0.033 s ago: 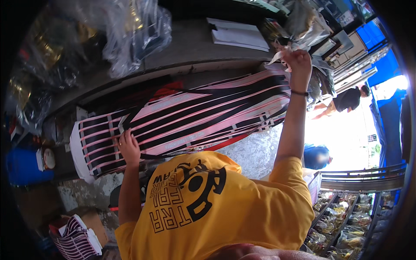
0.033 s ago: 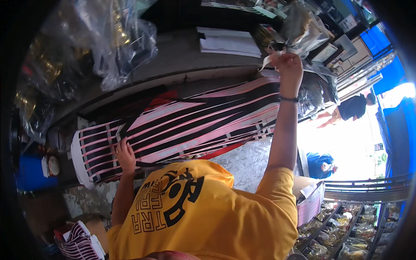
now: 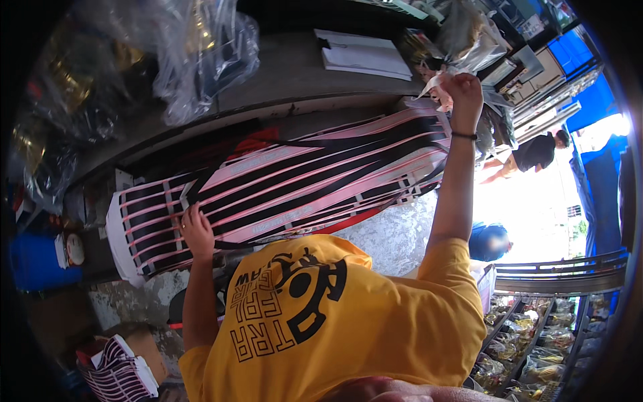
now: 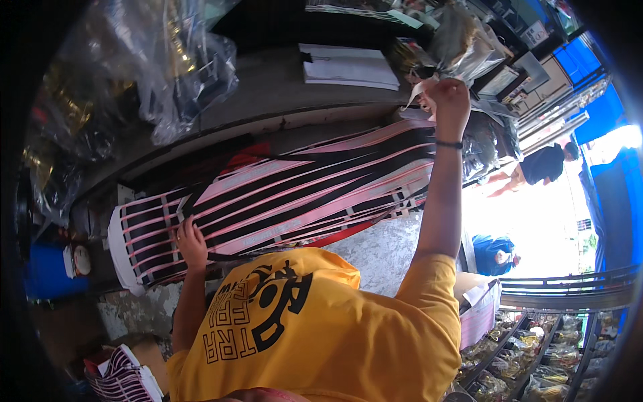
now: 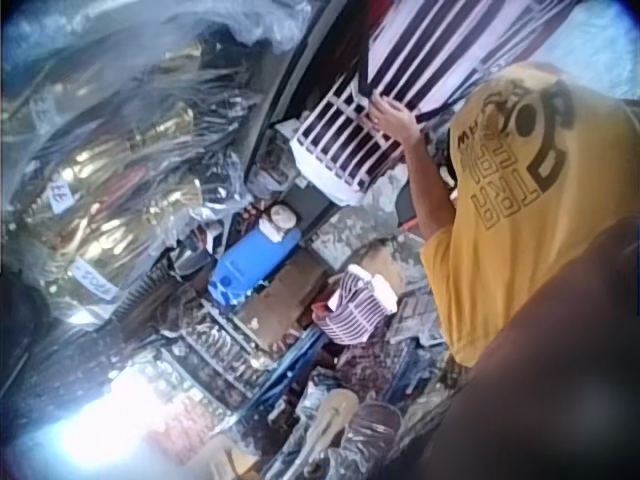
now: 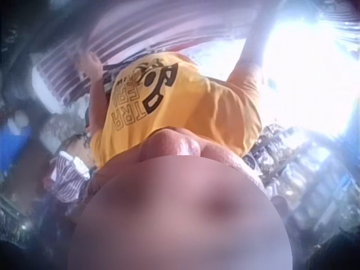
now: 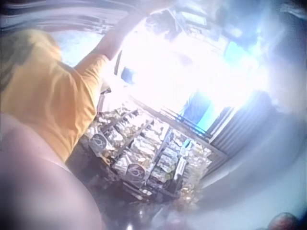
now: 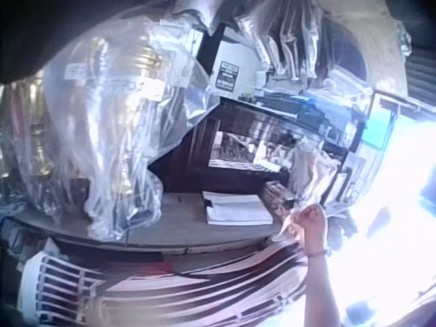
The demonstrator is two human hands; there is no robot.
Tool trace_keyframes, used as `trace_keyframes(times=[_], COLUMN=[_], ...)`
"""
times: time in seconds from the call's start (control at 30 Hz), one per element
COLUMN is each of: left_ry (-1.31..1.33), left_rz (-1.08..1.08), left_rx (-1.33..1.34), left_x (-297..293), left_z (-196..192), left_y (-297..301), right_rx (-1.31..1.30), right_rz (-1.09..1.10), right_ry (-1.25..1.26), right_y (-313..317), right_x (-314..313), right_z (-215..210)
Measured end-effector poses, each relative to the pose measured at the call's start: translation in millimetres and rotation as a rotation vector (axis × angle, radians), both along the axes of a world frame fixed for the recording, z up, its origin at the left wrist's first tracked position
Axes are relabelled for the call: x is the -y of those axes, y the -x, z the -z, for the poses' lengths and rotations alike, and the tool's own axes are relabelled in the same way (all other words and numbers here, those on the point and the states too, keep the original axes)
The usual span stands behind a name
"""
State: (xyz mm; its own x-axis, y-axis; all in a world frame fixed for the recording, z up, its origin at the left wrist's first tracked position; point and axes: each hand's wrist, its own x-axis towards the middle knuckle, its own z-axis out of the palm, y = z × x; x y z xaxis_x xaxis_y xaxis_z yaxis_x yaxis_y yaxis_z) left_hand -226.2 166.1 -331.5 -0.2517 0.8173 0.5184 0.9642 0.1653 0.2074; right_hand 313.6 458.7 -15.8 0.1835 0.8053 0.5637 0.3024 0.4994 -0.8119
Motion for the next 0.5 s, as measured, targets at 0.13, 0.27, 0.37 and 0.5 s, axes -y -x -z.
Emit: trace_keyframes(times=[0.13, 0.27, 0.37, 0.5], left_ry=[0.027, -0.021, -0.013, -0.007], left_rz=[-0.031, -0.018, -0.019, -0.008], left_rx=[-0.001, -0.019, -0.010, 0.016], left_x=[-9.1, -11.9, -10.6, -11.9], left_z=[1.3, 1.5, 4.4, 7.5], left_y=[-0.8, -2.1, -1.1, 1.3], right_rx=[0.394, 0.788, 0.882, 1.012], right_rz=[0.279, 0.235, 0.287, 0.487], right_ry=[0.097, 0.169, 0.150, 0.208], right_y=[-78.0, -100.1, -91.4, -76.3], right_x=[-99.4, -127.7, -127.2, -123.3], right_z=[5.1, 28.4, 29.0, 24.9])
